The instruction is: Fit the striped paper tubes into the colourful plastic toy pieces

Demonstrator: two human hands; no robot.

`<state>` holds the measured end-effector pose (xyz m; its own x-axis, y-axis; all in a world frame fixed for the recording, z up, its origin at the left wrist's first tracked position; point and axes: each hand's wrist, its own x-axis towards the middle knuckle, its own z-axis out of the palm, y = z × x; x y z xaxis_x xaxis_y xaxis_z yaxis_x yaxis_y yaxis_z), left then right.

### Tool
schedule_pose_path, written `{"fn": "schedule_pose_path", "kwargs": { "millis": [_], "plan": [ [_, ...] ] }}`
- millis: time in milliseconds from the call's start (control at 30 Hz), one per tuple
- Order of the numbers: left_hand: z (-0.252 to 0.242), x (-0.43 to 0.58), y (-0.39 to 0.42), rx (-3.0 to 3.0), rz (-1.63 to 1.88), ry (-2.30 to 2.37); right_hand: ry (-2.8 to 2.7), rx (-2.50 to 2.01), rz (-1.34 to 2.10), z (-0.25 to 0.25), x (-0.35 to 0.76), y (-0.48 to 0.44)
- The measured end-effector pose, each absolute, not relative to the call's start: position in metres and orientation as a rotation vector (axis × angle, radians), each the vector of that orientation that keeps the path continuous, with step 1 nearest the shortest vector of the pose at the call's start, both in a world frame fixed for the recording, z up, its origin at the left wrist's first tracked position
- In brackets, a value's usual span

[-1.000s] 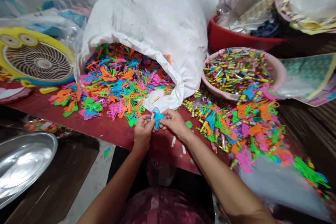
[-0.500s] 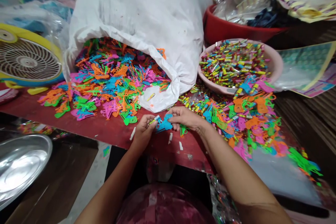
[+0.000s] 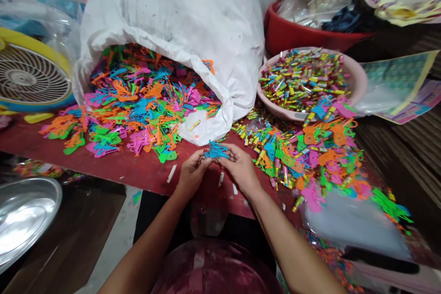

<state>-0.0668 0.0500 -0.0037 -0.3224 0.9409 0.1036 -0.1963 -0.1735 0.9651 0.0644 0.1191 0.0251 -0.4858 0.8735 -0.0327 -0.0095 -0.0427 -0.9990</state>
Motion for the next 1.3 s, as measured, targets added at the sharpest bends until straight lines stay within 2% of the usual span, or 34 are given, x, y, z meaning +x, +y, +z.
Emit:
{"fn": "schedule_pose_path", "kwargs": {
  "millis": [167, 400, 633, 1067, 1300],
  "plan": [
    [-0.009, -0.069, 0.05, 1.149, 1.594, 1.445, -1.927, -1.011, 1.347, 0.022, 0.082, 0.123],
    [-0.01, -0.066, 0.048, 1.312, 1.571, 1.469, -1.912, -1.004, 1.256, 0.037, 0.083, 0.113],
    [-0.012, -0.063, 0.048, 1.056, 1.68, 1.465, -1.972, -1.086, 1.001, 0.034, 0.072, 0.095],
    [-0.014, -0.066, 0.045, 1.237, 1.653, 1.6, -2.231, -1.002, 0.586, 0.03, 0.072, 0.091],
    [-0.012, -0.064, 0.042, 1.41, 1.555, 1.702, -2.242, -1.065, 0.571, 0.03, 0.07, 0.085]
  ]
}}
